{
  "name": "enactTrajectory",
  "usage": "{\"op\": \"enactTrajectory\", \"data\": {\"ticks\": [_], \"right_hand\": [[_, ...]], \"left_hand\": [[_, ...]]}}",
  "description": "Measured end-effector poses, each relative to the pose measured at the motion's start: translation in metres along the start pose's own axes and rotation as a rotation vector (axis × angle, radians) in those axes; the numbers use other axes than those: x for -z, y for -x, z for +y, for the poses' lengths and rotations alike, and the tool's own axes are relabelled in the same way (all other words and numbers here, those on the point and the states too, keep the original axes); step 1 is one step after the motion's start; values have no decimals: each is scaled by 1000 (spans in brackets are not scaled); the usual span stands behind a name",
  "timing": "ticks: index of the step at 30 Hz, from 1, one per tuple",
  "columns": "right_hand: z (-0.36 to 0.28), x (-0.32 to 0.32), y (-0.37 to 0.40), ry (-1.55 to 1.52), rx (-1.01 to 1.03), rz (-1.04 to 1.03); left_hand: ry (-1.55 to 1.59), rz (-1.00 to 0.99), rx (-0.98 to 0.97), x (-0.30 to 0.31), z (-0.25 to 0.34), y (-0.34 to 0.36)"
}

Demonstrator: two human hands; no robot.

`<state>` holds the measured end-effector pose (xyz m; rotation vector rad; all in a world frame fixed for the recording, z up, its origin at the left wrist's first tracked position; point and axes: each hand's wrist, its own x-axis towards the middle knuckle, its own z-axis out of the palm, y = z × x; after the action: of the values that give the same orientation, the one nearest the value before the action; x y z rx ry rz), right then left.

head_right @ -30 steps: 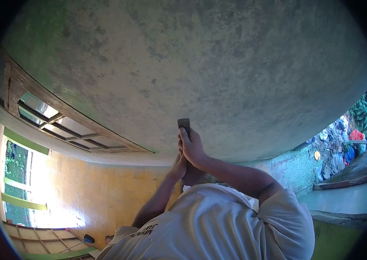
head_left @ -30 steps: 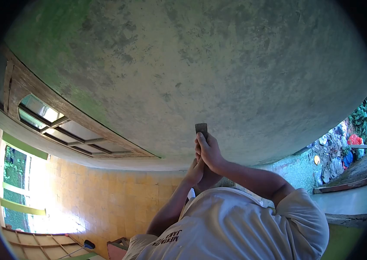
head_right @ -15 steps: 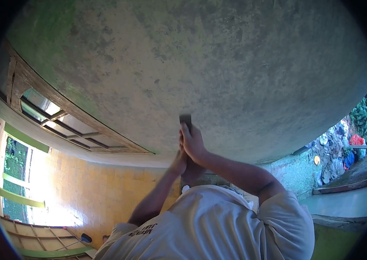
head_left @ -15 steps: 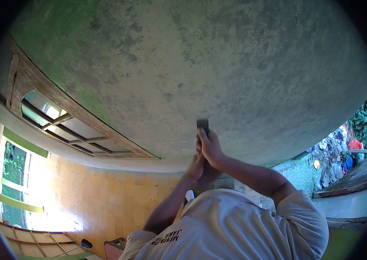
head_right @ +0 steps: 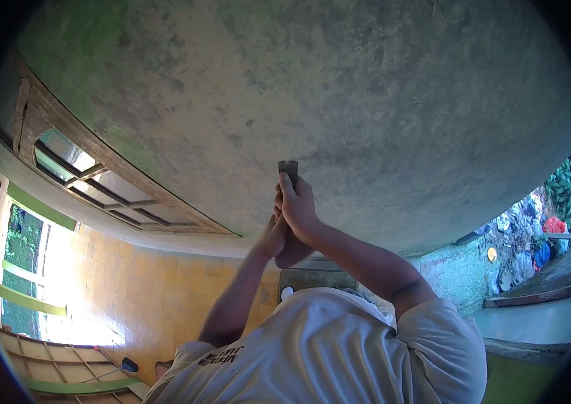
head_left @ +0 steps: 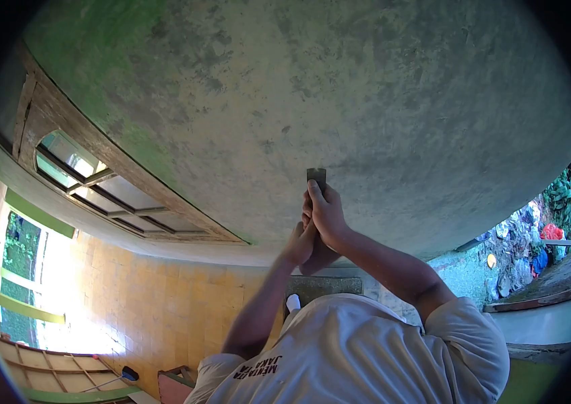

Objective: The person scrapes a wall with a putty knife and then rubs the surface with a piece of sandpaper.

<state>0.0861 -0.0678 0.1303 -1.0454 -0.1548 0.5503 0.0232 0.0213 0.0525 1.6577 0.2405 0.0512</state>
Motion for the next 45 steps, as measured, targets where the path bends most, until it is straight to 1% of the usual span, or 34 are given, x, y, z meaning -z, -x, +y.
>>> {"op": "enactTrajectory", "data": {"ticks": [3,7,9,10,12,14,15,17,18,22,24,25,26,27,28,29,30,32,34,35,36,37,38,39,40,42,43,44,45], "right_hand": [[-1,-5,1,-45,42,-6],[12,1,17,-9,37,-10],[29,12,28,62,-56,-9],[36,14,30,63,-81,6],[38,15,20,44,-46,2],[22,6,4,37,22,-2],[12,-1,1,37,15,-4],[-2,-9,-1,3,56,-21],[3,-8,-2,0,58,-7],[20,4,16,36,42,-14],[35,15,23,86,-27,3],[37,17,19,89,-23,4],[39,19,16,81,-21,11],[41,20,16,73,-23,19],[32,16,10,74,-29,21],[15,8,-2,72,59,-6],[3,1,-8,68,149,-34],[-11,-8,-4,66,152,-39],[-11,-7,-3,63,165,-42],[-1,-1,1,68,129,-32],[10,4,6,73,93,-24],[18,8,12,71,96,-25],[26,13,19,78,36,-12],[31,16,24,85,-26,3],[33,19,25,85,-38,-17],[25,16,11,80,-2,-6],[18,11,6,75,30,6],[8,6,2,74,23,2],[-3,1,-3,70,75,-22]], "left_hand": [[25,54,-12,-1,8,5],[110,29,33,-11,-3,26],[79,125,-29,-27,-7,46],[109,96,20,-30,-12,50],[89,91,15,-23,-7,35],[53,88,25,-14,2,21],[54,92,31,-6,5,15],[-56,8,67,8,10,3],[2,44,48,3,14,7],[72,76,-27,-14,-10,26],[70,80,-8,-24,-19,40],[70,93,12,-29,-21,43],[6,163,-67,-32,-29,38],[8,163,-66,-28,-24,31],[-4,115,-47,-19,-15,18],[-15,68,-25,-11,-7,8],[-14,70,-18,-5,1,0],[37,14,-120,3,13,-13],[27,17,-111,-1,7,-8],[17,25,-100,-4,1,0],[83,57,-128,-14,-4,10],[81,56,-131,-23,-20,19],[87,132,-138,-31,-40,26],[94,206,-143,-35,-37,30],[94,206,-144,-34,-33,29],[24,147,-143,-26,-19,27],[24,153,-138,-17,-15,16],[51,56,-62,-6,-9,0],[79,-42,11,1,0,-10]]}}
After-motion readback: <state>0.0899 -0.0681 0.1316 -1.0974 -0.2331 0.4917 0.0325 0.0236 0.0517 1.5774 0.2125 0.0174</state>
